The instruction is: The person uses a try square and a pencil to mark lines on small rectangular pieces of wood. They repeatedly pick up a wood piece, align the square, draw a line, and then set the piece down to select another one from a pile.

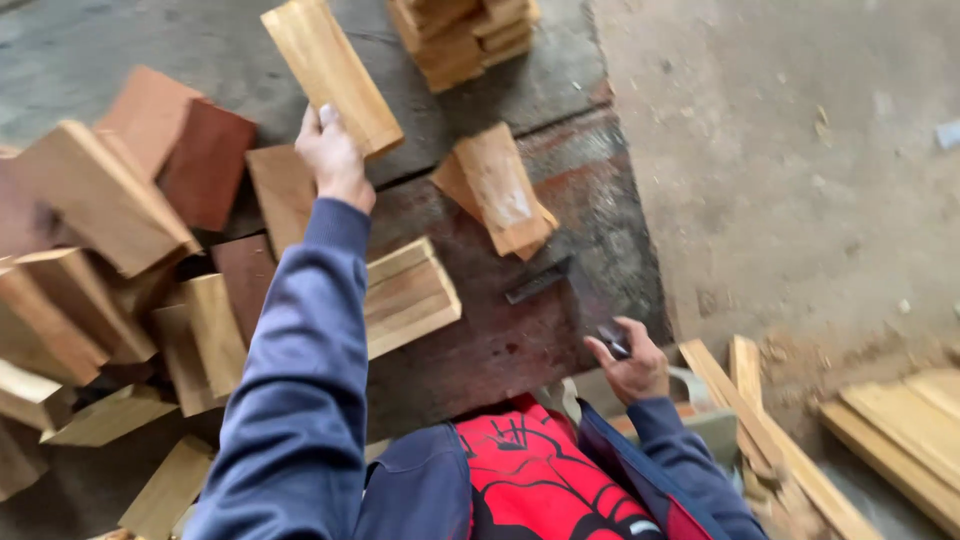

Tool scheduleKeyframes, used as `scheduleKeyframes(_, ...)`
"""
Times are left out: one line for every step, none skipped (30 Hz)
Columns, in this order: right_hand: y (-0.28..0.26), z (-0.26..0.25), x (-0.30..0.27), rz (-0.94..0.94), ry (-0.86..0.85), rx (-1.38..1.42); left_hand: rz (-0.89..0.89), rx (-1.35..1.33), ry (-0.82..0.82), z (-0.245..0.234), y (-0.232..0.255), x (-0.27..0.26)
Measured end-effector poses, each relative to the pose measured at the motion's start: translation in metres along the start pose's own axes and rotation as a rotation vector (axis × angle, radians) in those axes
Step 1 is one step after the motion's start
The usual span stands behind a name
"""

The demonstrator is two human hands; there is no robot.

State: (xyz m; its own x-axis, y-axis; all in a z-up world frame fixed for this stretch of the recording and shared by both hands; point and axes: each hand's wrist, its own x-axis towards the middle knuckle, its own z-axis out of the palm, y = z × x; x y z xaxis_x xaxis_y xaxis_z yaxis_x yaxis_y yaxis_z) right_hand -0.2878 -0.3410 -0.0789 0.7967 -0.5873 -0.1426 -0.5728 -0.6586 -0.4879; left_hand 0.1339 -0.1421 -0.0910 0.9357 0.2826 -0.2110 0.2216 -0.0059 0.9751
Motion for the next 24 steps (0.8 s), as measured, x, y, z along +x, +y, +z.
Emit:
scheduleKeyframes(0.000, -0.003, -0.004, 0.023, -0.002, -0.012, -0.018, 0.005, -0.018, -0.005, -0.008, -0.012)
scheduleKeyframes(-0.001, -0.002, 0.000, 0.016, 0.046, 0.013, -0.074, 0.053, -0.010, -0.009, -0.011, -0.018)
scheduleKeyframes(-0.003, -0.001, 0.004, 0.009, 0.093, 0.038, -0.130, 0.102, -0.002, -0.014, -0.014, -0.024)
scheduleKeyframes(-0.005, -0.003, 0.011, 0.012, 0.096, 0.039, -0.128, 0.102, -0.005, -0.025, -0.022, -0.027)
scheduleKeyframes(-0.006, -0.005, 0.017, -0.063, 0.135, -0.031, -0.171, 0.117, -0.009, -0.036, -0.030, -0.030)
scheduleKeyframes(-0.008, -0.008, 0.015, -0.130, 0.163, -0.102, -0.223, 0.141, -0.012, -0.052, -0.040, -0.037)
scheduleKeyframes(-0.009, -0.007, 0.015, -0.119, 0.154, -0.102, -0.231, 0.153, -0.015, -0.055, 0.005, -0.062)
scheduleKeyframes(-0.011, -0.004, 0.020, -0.103, 0.189, -0.082, -0.304, 0.100, -0.181, -0.052, 0.053, -0.087)
scheduleKeyframes(-0.014, -0.002, 0.025, -0.087, 0.224, -0.063, -0.376, 0.047, -0.348, -0.055, 0.105, -0.117)
scheduleKeyframes(-0.028, -0.007, 0.036, -0.091, 0.224, -0.060, -0.373, 0.047, -0.344, -0.064, 0.090, -0.115)
scheduleKeyframes(-0.043, -0.012, 0.046, -0.100, 0.238, -0.004, -0.454, -0.083, -0.420, -0.075, 0.075, -0.114)
scheduleKeyframes(-0.059, -0.017, 0.053, -0.113, 0.242, 0.054, -0.535, -0.212, -0.485, -0.090, 0.060, -0.114)
scheduleKeyframes(-0.072, -0.019, 0.055, -0.120, 0.232, 0.060, -0.534, -0.211, -0.472, -0.091, 0.074, -0.126)
scheduleKeyframes(-0.086, -0.020, 0.068, -0.154, 0.226, 0.136, -0.526, -0.424, -0.602, -0.086, 0.089, -0.132)
scheduleKeyframes(-0.101, -0.021, 0.080, -0.188, 0.218, 0.213, -0.514, -0.635, -0.735, -0.081, 0.104, -0.138)
scheduleKeyframes(-0.109, -0.020, 0.086, -0.194, 0.219, 0.222, -0.503, -0.631, -0.733, -0.071, 0.120, -0.139)
scheduleKeyframes(-0.117, -0.019, 0.093, -0.229, 0.211, 0.255, -0.319, -0.466, -0.657, -0.060, 0.136, -0.140)
scheduleKeyframes(-0.124, -0.019, 0.096, -0.257, 0.202, 0.286, -0.143, -0.296, -0.578, -0.049, 0.152, -0.142)
scheduleKeyframes(-0.125, -0.019, 0.093, -0.256, 0.202, 0.295, -0.139, -0.288, -0.577, -0.034, 0.160, -0.137)
scheduleKeyframes(-0.127, -0.019, 0.094, -0.280, 0.196, 0.333, 0.051, -0.216, -0.504, -0.017, 0.170, -0.131)
scheduleKeyframes(-0.129, -0.020, 0.095, -0.304, 0.190, 0.371, 0.241, -0.145, -0.430, 0.000, 0.179, -0.126)
scheduleKeyframes(-0.130, -0.021, 0.091, -0.304, 0.200, 0.377, 0.251, -0.143, -0.436, 0.008, 0.173, -0.124)
scheduleKeyframes(-0.130, -0.021, 0.088, -0.287, 0.202, 0.400, 0.253, -0.109, -0.402, 0.013, 0.177, -0.118)
scheduleKeyframes(-0.129, -0.022, 0.081, -0.268, 0.195, 0.421, 0.246, -0.072, -0.365, 0.018, 0.183, -0.114)
